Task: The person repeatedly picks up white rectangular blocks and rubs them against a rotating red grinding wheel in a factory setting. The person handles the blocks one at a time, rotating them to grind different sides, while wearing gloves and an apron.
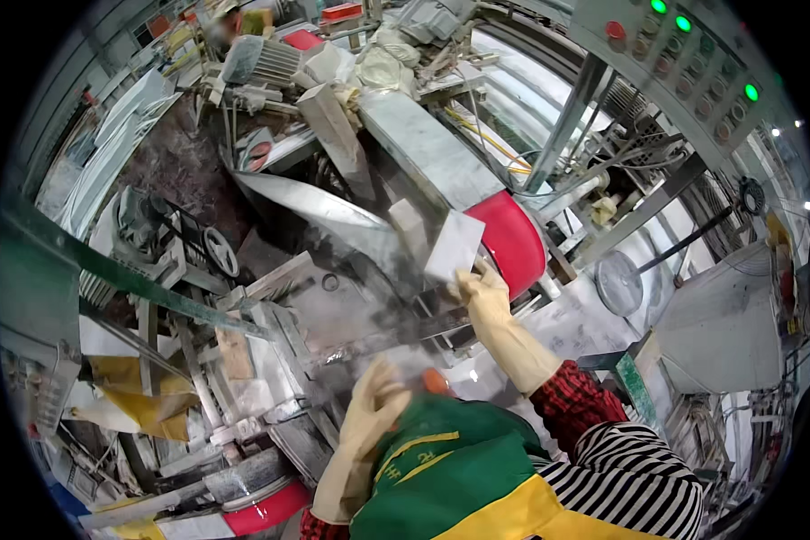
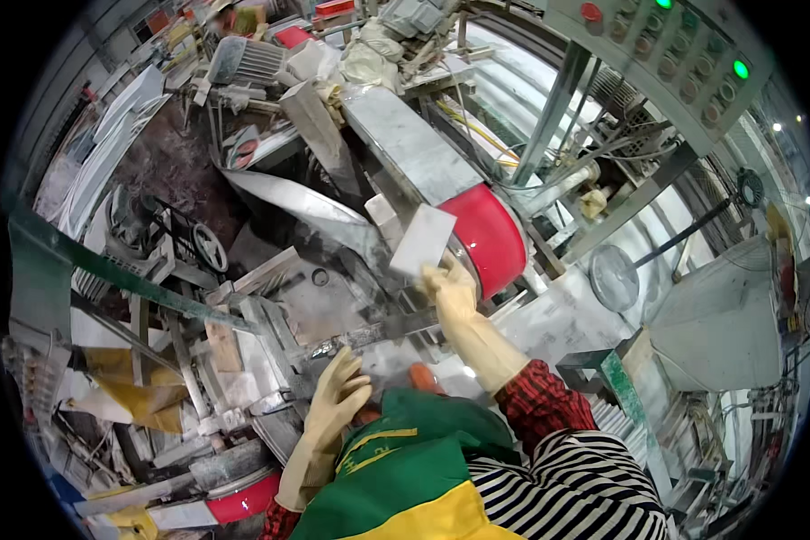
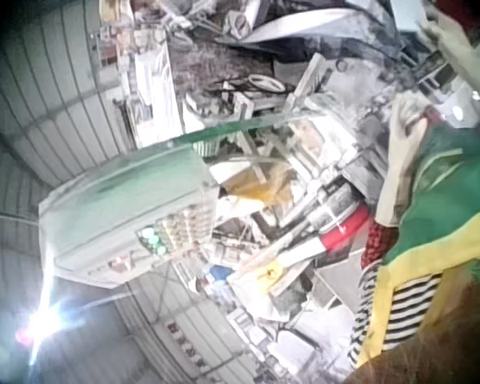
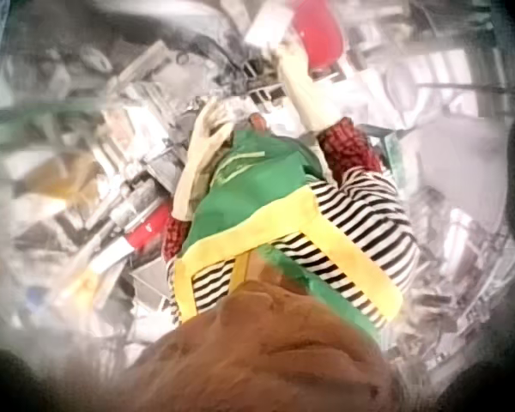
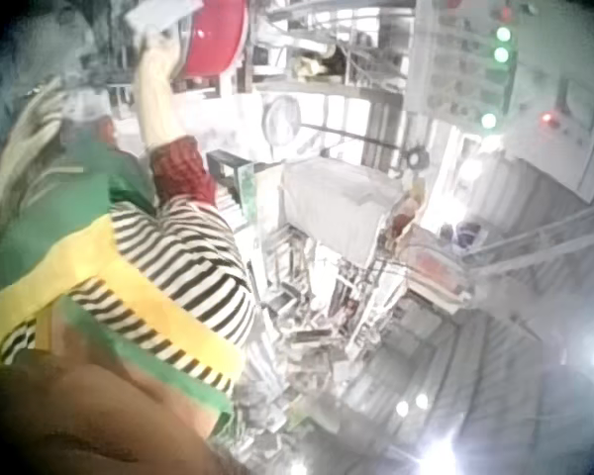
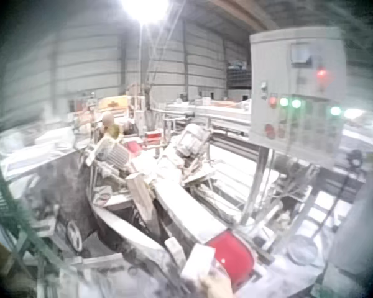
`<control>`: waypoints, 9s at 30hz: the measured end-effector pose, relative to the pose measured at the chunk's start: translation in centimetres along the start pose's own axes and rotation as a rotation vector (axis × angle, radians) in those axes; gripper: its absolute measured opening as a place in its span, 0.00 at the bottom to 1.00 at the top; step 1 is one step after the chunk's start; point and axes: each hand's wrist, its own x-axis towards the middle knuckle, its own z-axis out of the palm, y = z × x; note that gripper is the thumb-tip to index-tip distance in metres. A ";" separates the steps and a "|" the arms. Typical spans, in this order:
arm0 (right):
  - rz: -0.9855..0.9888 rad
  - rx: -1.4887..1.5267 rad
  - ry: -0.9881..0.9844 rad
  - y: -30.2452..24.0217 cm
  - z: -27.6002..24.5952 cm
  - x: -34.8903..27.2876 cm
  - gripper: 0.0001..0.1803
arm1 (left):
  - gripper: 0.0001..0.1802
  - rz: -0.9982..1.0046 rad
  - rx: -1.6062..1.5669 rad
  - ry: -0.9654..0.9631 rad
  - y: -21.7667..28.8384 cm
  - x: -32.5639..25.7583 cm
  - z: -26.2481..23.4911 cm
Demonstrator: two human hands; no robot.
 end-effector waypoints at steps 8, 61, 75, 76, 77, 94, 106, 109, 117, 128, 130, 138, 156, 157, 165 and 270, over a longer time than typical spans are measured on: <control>-0.168 -0.189 0.363 0.4 -5.7 13.5 0.27 | 0.36 -0.039 -0.006 0.361 -2.6 -2.4 -5.7; 0.211 -0.792 -0.875 9.2 9.6 -10.0 0.34 | 0.44 0.444 0.834 0.631 -1.0 -3.1 -3.2; 0.345 -0.515 -0.788 -3.7 6.0 -9.3 0.30 | 0.21 0.081 -0.310 -0.048 1.6 -1.3 -1.2; 0.362 -0.521 -0.647 -4.4 6.9 -9.5 0.24 | 0.21 0.058 -0.343 -0.061 2.2 -1.6 -0.7; 0.294 -0.525 -0.575 -2.3 6.1 -7.9 0.24 | 0.20 0.034 -0.377 -0.073 3.2 -2.0 -0.2; 0.271 -0.708 -0.789 -2.0 4.0 -12.9 0.45 | 0.17 0.145 -0.238 0.199 0.7 0.3 -2.0; 0.374 -0.259 -0.745 -2.6 3.6 -12.0 0.37 | 0.31 0.293 -0.108 -0.127 3.8 0.1 -1.4; 0.395 -0.253 -0.744 -3.3 3.8 -12.7 0.36 | 0.31 0.400 -0.159 0.028 4.1 1.3 -0.9; 0.503 -0.192 -0.671 -4.6 4.2 -14.5 0.34 | 0.19 0.314 -0.148 0.195 3.6 5.2 -3.5; 0.379 -0.156 -0.628 -3.9 2.3 -12.8 0.37 | 0.26 0.271 -0.134 -0.100 1.3 -0.2 2.3; 0.372 -0.196 -0.603 -3.9 2.0 -12.8 0.36 | 0.26 0.223 -0.139 -0.187 2.2 -0.2 2.0; 0.192 -0.629 -0.454 -4.6 2.7 -10.6 0.20 | 0.24 0.008 -0.164 -0.133 2.7 -0.5 1.5; 0.189 -0.340 -0.604 -2.0 0.1 -9.4 0.43 | 0.34 0.109 -0.079 -0.286 3.5 1.2 2.0; 0.217 -0.253 -0.572 -1.7 0.0 -9.0 0.43 | 0.37 0.179 -0.041 -0.345 3.7 1.4 1.9; -0.155 -0.330 0.182 -2.8 -2.4 4.3 0.43 | 0.42 0.016 -0.011 0.035 0.2 -0.8 -2.2; 0.617 -0.232 -0.726 -2.7 2.4 -13.3 0.30 | 0.28 0.281 -0.080 0.219 4.9 2.1 -2.3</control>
